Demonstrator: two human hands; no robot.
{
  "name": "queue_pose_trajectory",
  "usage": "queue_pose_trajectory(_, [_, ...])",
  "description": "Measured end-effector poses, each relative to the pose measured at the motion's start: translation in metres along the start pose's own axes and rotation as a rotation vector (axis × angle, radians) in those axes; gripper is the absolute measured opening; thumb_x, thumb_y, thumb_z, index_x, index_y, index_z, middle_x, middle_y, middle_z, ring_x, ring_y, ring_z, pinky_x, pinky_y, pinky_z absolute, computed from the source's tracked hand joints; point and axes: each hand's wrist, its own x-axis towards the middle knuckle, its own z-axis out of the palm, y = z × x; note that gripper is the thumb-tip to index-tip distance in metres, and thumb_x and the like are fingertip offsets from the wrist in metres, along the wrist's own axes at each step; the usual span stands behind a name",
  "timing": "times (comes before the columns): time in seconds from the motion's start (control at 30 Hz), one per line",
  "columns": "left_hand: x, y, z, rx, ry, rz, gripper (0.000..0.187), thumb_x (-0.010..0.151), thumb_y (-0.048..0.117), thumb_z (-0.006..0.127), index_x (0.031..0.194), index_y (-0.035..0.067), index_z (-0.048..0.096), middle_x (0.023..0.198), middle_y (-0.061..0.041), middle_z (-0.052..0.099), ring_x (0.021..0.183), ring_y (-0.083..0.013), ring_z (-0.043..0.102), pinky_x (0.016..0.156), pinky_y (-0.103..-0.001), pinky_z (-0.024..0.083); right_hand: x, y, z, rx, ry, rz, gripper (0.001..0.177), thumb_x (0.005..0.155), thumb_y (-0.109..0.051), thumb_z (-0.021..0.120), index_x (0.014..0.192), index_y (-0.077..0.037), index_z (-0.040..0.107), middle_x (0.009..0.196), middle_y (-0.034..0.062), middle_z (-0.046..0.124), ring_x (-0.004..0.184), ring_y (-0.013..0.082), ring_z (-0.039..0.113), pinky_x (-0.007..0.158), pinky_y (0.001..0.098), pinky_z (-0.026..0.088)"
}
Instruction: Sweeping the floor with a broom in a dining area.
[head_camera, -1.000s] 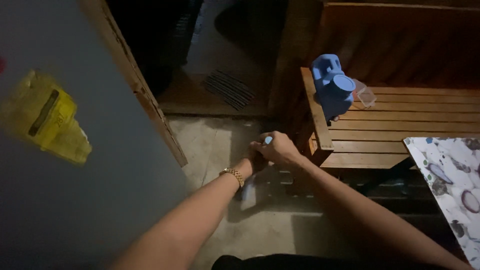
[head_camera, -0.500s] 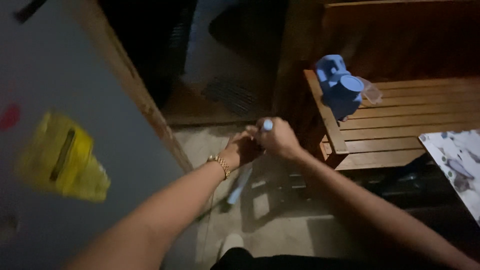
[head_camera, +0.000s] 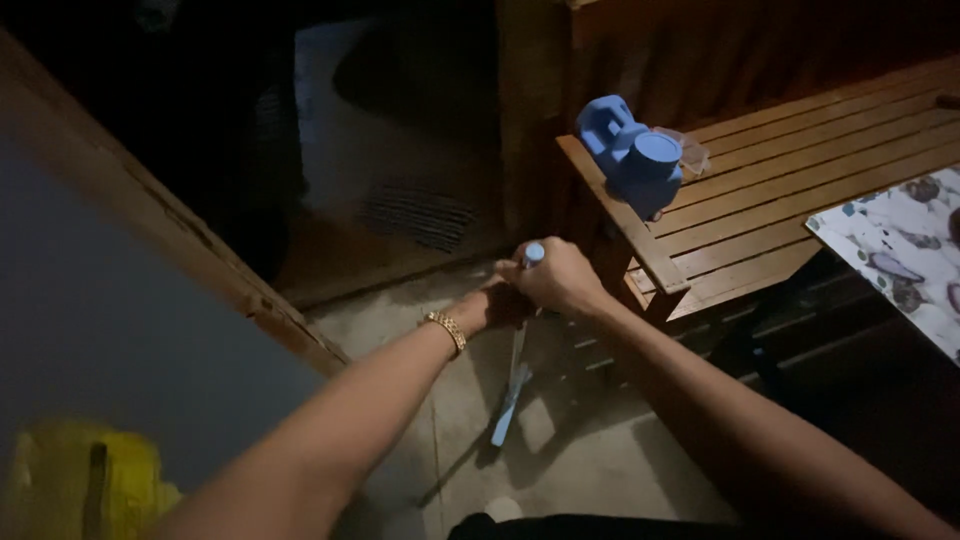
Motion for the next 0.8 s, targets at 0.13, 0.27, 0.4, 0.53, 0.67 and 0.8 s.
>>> queue_pose_trajectory(0.13, [-0.025, 0.008, -0.034, -0.311, 0.086, 0.020, 0.017, 0.094, 0.021, 0.066, 0.085, 0.006, 0.068, 0.077, -0.009, 0.068, 0.072, -0.0205, 0.061, 0.065, -0.039, 0.052, -0.009, -0.033, -0.023, 0.070, -0.014, 0.163, 0.041, 0.090, -0.046, 0.073, 0.090, -0.005, 0.078, 0.073, 0.0182, 0.074, 0.067, 0.0296, 0.074, 0.065, 0.0423, 0.058])
queue_pose_trajectory(0.27, [-0.031, -0.014, -0.017, -0.548, 0.283, 0.152, 0.017, 0.090, 0.020, 0.071, 0.088, 0.004, 0.069, 0.081, -0.008, 0.069, 0.077, -0.0166, 0.060, 0.069, -0.039, 0.052, 0.001, 0.025, 0.027, 0.193, 0.116, -0.047, 0.039, 0.090, -0.045, 0.074, 0.093, -0.006, 0.078, 0.078, 0.0157, 0.071, 0.072, 0.0298, 0.069, 0.065, 0.0419, 0.056])
queue_pose_trajectory(0.4, [-0.022, -0.005, 0.010, -0.509, 0.277, 0.012, 0.021, 0.093, 0.028, 0.070, 0.103, 0.010, 0.073, 0.095, -0.005, 0.074, 0.089, -0.0145, 0.066, 0.080, -0.036, 0.052, -0.017, 0.046, 0.038, 0.264, 0.003, 0.015, 0.042, 0.089, -0.049, 0.072, 0.095, -0.008, 0.077, 0.087, 0.0133, 0.075, 0.080, 0.0273, 0.071, 0.074, 0.0445, 0.055])
queue_pose_trajectory(0.53, [0.041, -0.012, 0.074, -0.490, 0.072, -0.060, 0.022, 0.101, 0.028, 0.064, 0.110, 0.009, 0.070, 0.102, -0.009, 0.072, 0.093, -0.0191, 0.065, 0.084, -0.038, 0.054, -0.025, 0.046, 0.021, 0.104, -0.069, 0.204, 0.041, 0.089, -0.050, 0.074, 0.098, -0.009, 0.078, 0.098, 0.0132, 0.075, 0.087, 0.0273, 0.073, 0.081, 0.0444, 0.056])
queue_pose_trajectory(0.67, [0.051, -0.030, 0.085, -0.098, 0.235, 0.406, 0.020, 0.095, 0.022, 0.065, 0.111, 0.012, 0.071, 0.103, -0.010, 0.074, 0.093, -0.0235, 0.066, 0.083, -0.043, 0.054, -0.028, 0.017, -0.011, -0.052, -0.070, 0.308, 0.038, 0.091, -0.046, 0.070, 0.100, -0.010, 0.079, 0.091, 0.0145, 0.076, 0.081, 0.0307, 0.073, 0.074, 0.0466, 0.057])
queue_pose_trajectory(0.8, [0.014, 0.034, -0.010, -0.160, 0.087, 0.352, 0.022, 0.098, 0.025, 0.062, 0.111, 0.011, 0.071, 0.101, -0.010, 0.074, 0.094, -0.0226, 0.068, 0.083, -0.039, 0.055, -0.035, -0.017, -0.037, -0.041, 0.016, 0.235, 0.038, 0.088, -0.046, 0.074, 0.096, -0.009, 0.080, 0.082, 0.0142, 0.075, 0.074, 0.0299, 0.073, 0.067, 0.0454, 0.056])
